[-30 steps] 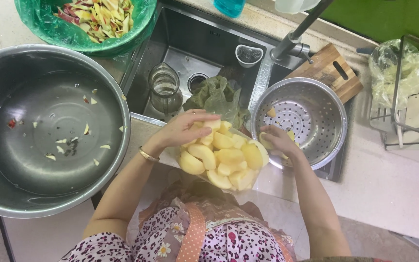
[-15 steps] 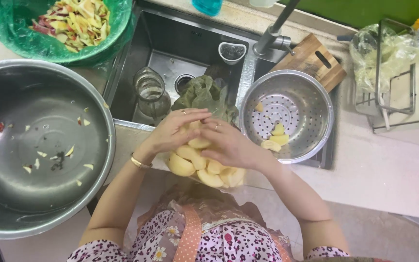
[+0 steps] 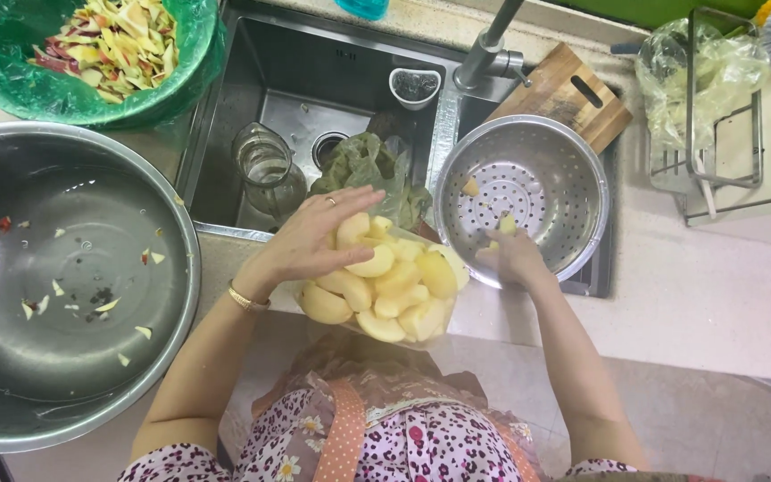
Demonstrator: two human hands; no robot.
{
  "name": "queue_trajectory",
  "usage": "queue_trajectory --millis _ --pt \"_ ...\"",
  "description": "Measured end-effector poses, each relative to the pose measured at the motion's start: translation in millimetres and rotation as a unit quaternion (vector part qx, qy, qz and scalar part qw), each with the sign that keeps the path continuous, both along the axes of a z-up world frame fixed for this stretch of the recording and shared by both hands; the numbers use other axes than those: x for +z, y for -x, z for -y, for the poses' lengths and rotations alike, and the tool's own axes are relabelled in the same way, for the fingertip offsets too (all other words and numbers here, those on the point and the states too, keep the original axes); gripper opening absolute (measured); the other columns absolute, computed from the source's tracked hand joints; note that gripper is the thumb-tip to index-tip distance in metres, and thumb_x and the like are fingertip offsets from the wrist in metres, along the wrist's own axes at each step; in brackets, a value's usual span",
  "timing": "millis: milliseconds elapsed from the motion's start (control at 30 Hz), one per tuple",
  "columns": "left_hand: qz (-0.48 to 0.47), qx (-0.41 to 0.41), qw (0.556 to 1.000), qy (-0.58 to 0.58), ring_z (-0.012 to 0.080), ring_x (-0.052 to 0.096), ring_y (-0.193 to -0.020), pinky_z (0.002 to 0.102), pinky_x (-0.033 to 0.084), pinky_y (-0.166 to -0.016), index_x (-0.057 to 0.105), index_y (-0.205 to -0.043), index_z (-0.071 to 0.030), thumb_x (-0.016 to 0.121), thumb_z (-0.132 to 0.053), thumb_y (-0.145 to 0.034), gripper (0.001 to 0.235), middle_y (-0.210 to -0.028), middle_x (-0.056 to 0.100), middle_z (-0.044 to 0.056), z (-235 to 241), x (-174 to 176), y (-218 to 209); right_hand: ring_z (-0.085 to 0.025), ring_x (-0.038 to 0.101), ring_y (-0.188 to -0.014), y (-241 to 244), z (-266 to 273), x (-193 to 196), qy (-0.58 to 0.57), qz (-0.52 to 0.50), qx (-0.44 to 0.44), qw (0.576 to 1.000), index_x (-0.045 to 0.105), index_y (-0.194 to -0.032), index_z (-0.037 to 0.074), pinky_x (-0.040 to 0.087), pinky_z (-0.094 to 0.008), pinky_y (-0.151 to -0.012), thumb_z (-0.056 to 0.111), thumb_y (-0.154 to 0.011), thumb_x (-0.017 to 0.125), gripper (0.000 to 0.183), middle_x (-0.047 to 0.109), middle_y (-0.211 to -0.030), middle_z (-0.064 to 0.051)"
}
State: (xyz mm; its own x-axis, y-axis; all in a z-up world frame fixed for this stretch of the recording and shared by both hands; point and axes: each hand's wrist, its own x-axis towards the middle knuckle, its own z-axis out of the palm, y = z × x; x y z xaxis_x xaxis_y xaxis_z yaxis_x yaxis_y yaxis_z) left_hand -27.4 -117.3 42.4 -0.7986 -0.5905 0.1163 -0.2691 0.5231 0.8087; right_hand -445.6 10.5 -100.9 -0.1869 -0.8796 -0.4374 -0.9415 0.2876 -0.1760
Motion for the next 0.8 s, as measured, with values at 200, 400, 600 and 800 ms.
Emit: queue_trajectory --millis 200,400,600,800 --pt "-0.032 0.017 0.999 -0.034 0.0340 0.050 -0.137 0.046 0.037 -0.115 0.063 -0.141 -0.015 0.075 -0.039 -0.087 0.060 -0.159 0.047 0.014 -3.4 15.7 -2.5 -0.038 0.059 -0.123 1.0 -11.1 2.3 0.022 0.066 0.000 0.998 0.076 -0.119 0.018 0.047 -0.042 -0.108 0.031 -0.079 0.079 0.042 0.059 -0.131 -0.024" --pt "-0.122 0.055 0.990 -0.038 0.0317 0.053 -0.142 0.043 0.041 -0.117 0.063 -0.139 -0.008 0.074 -0.028 -0.091 0.053 -0.154 0.053 0.015 -13.6 8.8 -15.5 -0.035 0.067 -0.112 -10.8 -17.0 20.9 0.053 0.138 -0.011 0.989 0.074 -0.119 0.015 0.052 -0.041 -0.100 0.027 -0.080 0.077 0.041 0.064 -0.127 -0.021" --pt "-0.150 0.130 0.979 -0.041 0.0296 0.057 -0.140 0.041 0.042 -0.118 0.064 -0.136 -0.005 0.072 -0.021 -0.095 0.045 -0.148 0.060 0.015 -21.0 2.7 -24.3 -0.027 0.072 -0.101 -13.2 -18.3 35.4 0.039 0.221 -0.102 0.969 0.068 -0.130 0.013 0.055 -0.036 -0.091 0.022 -0.084 0.072 0.048 0.074 -0.114 -0.017" --pt "-0.153 0.216 0.963 0.050 0.0322 0.057 -0.137 0.042 0.043 -0.117 0.062 -0.134 -0.004 0.073 -0.022 -0.094 0.045 -0.147 0.058 0.016 -52.6 13.6 -19.2 -0.017 0.064 -0.101 -50.4 -36.5 93.3 0.266 0.464 -0.222 0.815 0.062 -0.136 0.001 0.056 -0.036 -0.083 0.009 -0.093 0.064 0.044 0.069 -0.121 -0.009"
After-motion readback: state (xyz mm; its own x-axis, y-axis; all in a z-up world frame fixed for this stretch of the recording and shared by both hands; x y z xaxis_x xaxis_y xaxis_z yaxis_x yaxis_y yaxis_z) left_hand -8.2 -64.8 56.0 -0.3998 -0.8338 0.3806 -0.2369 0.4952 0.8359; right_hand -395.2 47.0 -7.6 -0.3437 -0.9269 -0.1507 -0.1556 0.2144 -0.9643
